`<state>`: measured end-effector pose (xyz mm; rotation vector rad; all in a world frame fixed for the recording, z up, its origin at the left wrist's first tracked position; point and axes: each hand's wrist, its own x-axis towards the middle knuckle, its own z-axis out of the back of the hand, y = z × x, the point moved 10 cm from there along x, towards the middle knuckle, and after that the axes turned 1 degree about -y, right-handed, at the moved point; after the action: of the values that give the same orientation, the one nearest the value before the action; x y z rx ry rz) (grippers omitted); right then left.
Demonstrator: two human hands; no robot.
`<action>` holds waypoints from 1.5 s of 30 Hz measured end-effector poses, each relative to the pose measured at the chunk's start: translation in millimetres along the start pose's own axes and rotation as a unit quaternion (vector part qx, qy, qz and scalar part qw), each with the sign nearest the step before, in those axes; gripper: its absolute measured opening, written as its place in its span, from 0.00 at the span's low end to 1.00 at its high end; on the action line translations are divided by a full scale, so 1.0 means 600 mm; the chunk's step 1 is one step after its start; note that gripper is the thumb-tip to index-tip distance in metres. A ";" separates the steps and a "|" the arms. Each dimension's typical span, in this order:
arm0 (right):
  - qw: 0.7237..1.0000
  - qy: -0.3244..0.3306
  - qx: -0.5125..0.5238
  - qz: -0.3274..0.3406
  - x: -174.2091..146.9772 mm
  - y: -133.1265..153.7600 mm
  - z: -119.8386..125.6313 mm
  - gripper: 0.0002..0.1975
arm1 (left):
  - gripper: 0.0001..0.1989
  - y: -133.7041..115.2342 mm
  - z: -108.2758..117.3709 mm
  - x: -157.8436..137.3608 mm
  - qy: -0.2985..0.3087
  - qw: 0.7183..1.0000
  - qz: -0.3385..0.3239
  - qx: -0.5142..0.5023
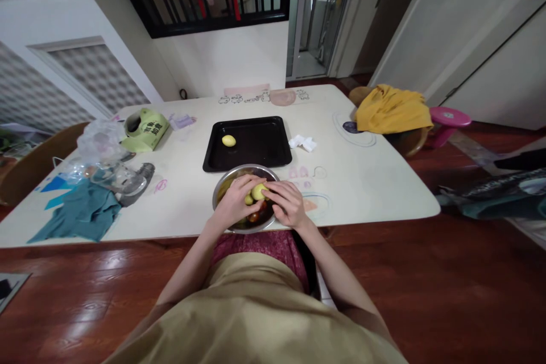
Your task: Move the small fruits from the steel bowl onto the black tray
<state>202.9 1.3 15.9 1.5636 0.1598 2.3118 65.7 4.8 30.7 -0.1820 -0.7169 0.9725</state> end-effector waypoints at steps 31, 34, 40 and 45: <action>1.000 -0.005 0.013 0.021 0.006 0.012 0.006 0.21 | 0.25 0.377 0.059 0.124 -0.070 0.980 0.165 0.082; 1.000 -0.003 0.014 0.022 0.007 0.013 0.006 0.21 | 0.24 0.386 0.052 0.128 -0.073 0.977 0.174 0.096; 1.000 -0.004 0.014 0.017 0.003 0.009 0.007 0.21 | 0.19 0.375 0.065 0.129 -0.104 0.975 0.173 0.091; 1.000 -0.006 0.014 0.022 0.001 0.009 0.007 0.21 | 0.19 0.320 0.110 0.120 -0.157 0.979 0.133 -0.010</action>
<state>205.6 -3.7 19.6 1.6098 0.1554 2.3426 -82.7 160.6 28.8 -0.1455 -1.0113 1.2659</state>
